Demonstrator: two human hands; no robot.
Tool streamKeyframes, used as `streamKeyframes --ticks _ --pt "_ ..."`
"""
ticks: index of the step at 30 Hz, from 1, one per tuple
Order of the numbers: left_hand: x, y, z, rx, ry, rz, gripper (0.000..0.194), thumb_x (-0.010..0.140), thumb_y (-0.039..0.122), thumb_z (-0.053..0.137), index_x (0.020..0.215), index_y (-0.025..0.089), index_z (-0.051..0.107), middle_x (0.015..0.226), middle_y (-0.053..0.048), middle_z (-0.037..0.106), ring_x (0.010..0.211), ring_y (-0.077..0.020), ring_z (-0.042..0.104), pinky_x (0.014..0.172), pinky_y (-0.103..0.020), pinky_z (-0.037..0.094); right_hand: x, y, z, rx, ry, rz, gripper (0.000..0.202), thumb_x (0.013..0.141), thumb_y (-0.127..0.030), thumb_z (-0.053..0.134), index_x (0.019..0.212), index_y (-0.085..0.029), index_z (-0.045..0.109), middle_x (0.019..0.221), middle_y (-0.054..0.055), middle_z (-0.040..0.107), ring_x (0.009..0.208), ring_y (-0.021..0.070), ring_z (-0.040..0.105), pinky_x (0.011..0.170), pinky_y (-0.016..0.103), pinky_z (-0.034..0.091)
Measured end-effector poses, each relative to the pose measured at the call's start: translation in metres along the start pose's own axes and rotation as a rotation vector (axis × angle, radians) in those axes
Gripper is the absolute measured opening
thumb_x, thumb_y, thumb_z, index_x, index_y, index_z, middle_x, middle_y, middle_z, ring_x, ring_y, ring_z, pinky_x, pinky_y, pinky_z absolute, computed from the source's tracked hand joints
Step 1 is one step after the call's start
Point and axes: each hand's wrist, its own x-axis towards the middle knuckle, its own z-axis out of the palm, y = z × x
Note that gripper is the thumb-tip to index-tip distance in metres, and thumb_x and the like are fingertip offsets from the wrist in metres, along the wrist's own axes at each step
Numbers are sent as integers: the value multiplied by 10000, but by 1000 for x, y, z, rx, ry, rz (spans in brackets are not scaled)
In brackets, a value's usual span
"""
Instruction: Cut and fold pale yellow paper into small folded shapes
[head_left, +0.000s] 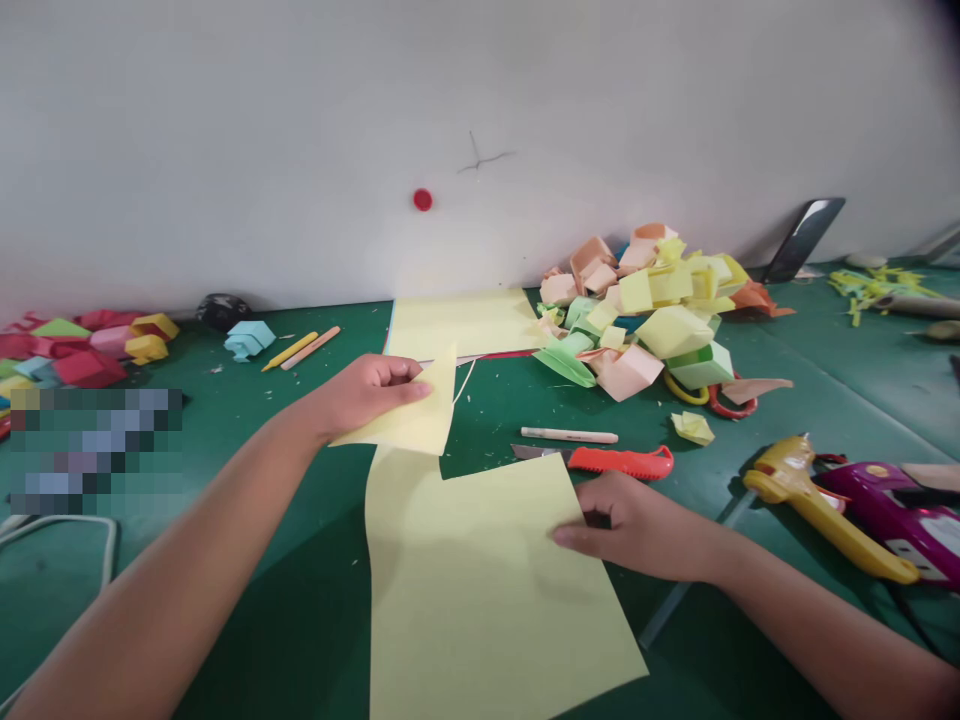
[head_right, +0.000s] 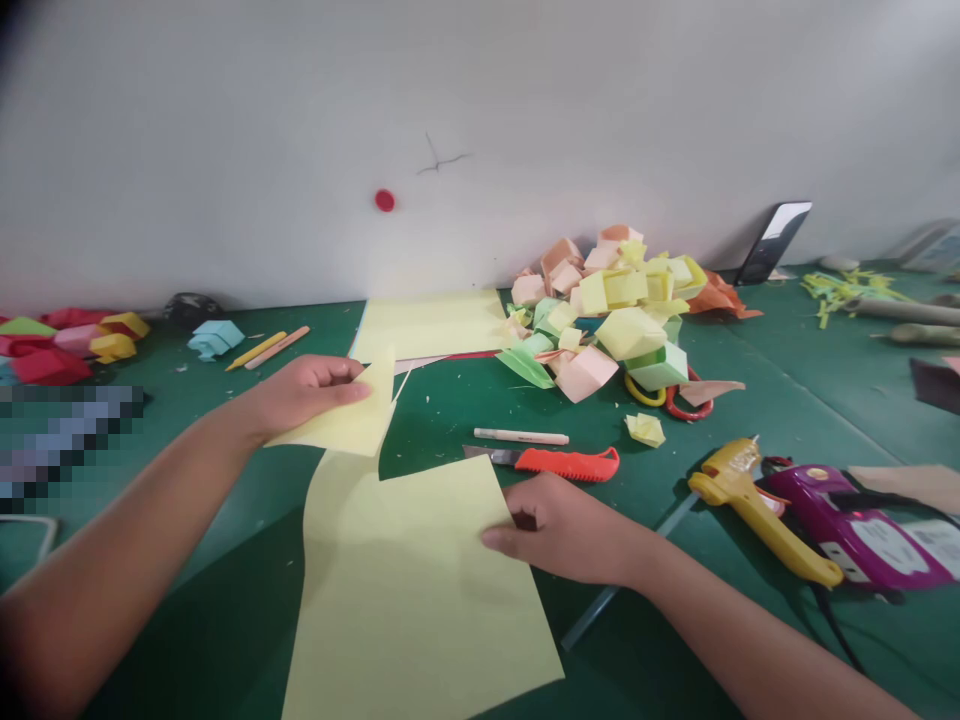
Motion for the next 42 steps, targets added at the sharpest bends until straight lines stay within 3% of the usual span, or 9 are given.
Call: streamKeyframes --ticks 3,8,12,15,18,27,34,37,42 --pt "-4 10 6 -66 -163 -7 335 852 514 677 785 187 642 723 6 618 610 -120 572 543 -218 419 -1 -3 -2 22 28 -65 367 919 -537 634 866 -181 703 732 2 570 645 137 478 547 253 371" --pt "-18 38 37 -147 -292 61 327 881 471 661 750 184 576 633 51 503 517 -69 433 468 -177 314 -1 -7 -5 185 258 -173 456 946 -554 592 1278 -248 655 1106 82 619 795 160 565 550 235 431" --pt "-30 52 66 -176 -304 43 308 909 480 626 815 187 622 691 27 567 576 -93 495 496 -185 354 3 -8 1 213 343 -267 355 911 -507 669 1153 -251 716 1100 82 649 879 187 596 643 266 482" --pt "-35 53 78 -179 -298 37 287 917 468 620 836 194 643 703 29 572 586 -94 501 510 -190 354 5 -11 6 256 373 -298 277 919 -473 668 959 -208 742 959 72 686 812 182 593 678 295 480" --pt "-35 52 81 -159 -302 33 282 919 463 618 831 196 644 687 37 552 580 -90 480 510 -191 338 6 -13 8 283 404 -276 292 924 -457 660 840 -185 728 847 54 672 726 158 551 636 286 447" --pt "-34 52 84 -103 -306 25 287 930 466 602 836 197 637 695 39 532 594 -96 455 524 -202 329 6 -9 12 290 386 -238 228 905 -406 681 865 -183 699 829 45 666 717 156 555 639 289 462" --pt "-35 49 92 -96 -300 33 329 927 515 598 826 203 629 703 40 521 589 -99 427 518 -209 311 3 -12 12 20 576 -456 98 891 -245 676 809 -203 709 792 31 601 646 136 534 548 269 456" --pt "-37 47 96 -162 -353 28 310 927 503 593 851 206 634 738 33 548 596 -103 448 525 -210 333 3 -13 13 -72 633 -549 94 886 -194 650 800 -214 682 830 47 589 681 153 558 506 262 452" --pt "-40 46 100 -185 -463 -42 329 898 509 617 852 183 643 721 22 541 569 -106 439 504 -219 310 4 -11 17 -110 640 -537 62 875 -158 637 879 -220 636 897 48 604 641 132 523 520 269 478"
